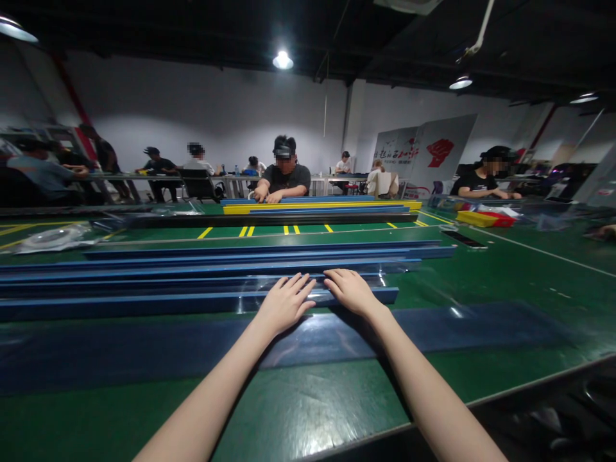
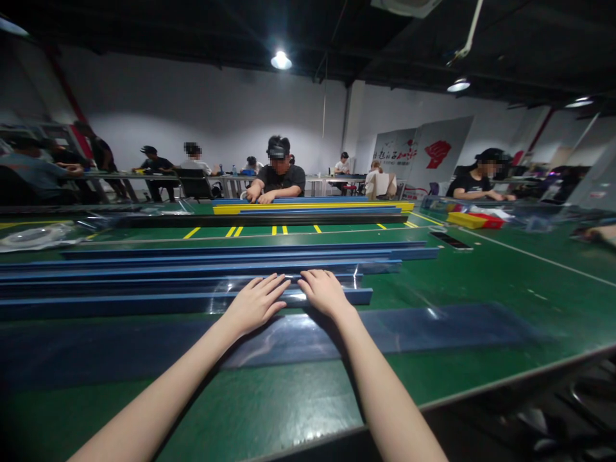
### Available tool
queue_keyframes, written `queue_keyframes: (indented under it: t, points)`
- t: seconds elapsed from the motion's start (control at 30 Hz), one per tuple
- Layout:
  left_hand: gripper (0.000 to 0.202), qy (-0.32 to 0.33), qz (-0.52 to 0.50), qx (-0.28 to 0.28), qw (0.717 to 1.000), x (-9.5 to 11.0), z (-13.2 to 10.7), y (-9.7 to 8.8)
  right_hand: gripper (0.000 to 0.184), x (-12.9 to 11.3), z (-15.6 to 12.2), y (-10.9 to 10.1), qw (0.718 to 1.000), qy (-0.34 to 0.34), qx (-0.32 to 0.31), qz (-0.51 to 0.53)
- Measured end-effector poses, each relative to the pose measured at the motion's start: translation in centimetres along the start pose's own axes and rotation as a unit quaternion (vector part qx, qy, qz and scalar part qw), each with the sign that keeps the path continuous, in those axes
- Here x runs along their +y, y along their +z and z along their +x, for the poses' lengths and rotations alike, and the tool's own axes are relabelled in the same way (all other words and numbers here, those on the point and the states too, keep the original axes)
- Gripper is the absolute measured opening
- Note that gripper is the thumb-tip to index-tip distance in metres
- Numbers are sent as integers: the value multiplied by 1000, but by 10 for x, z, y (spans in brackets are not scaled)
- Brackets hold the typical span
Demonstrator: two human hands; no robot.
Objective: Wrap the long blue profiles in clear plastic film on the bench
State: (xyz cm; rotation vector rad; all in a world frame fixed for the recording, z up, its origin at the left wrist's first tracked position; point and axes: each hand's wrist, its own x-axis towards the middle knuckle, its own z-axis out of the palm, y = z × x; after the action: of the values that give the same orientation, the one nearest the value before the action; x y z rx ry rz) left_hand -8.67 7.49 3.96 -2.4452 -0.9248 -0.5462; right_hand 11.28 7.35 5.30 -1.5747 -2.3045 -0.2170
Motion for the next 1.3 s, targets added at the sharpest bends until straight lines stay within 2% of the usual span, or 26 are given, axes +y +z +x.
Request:
queue_keyframes:
  t: [0.3, 0.53, 0.9, 1.0, 1.1, 1.2, 1.3]
  points:
    - [41, -48, 11, -27, 998, 4, 2, -3, 43, 7, 1, -7, 999, 31, -28, -14]
    - [43, -119, 15, -42, 992, -3, -1, -2, 41, 19, -2, -12, 996, 67, -51, -34]
    - [48, -158, 6, -29, 987, 3, 2, -5, 40, 10, -2, -9, 996, 50, -26, -61]
    - [46, -151, -4, -27, 988, 5, 4, -8, 40, 0, -1, -5, 996, 46, -10, -74]
    - [44, -113, -20, -34, 993, 6, 4, -7, 41, -8, 0, -1, 997, 39, 4, -71]
    - [44, -80, -29, -45, 995, 5, 3, -5, 41, -11, 0, 1, 997, 35, 10, -61]
    - [43, -78, -34, -53, 995, 4, 2, -4, 42, -9, 0, -1, 998, 33, 11, -52]
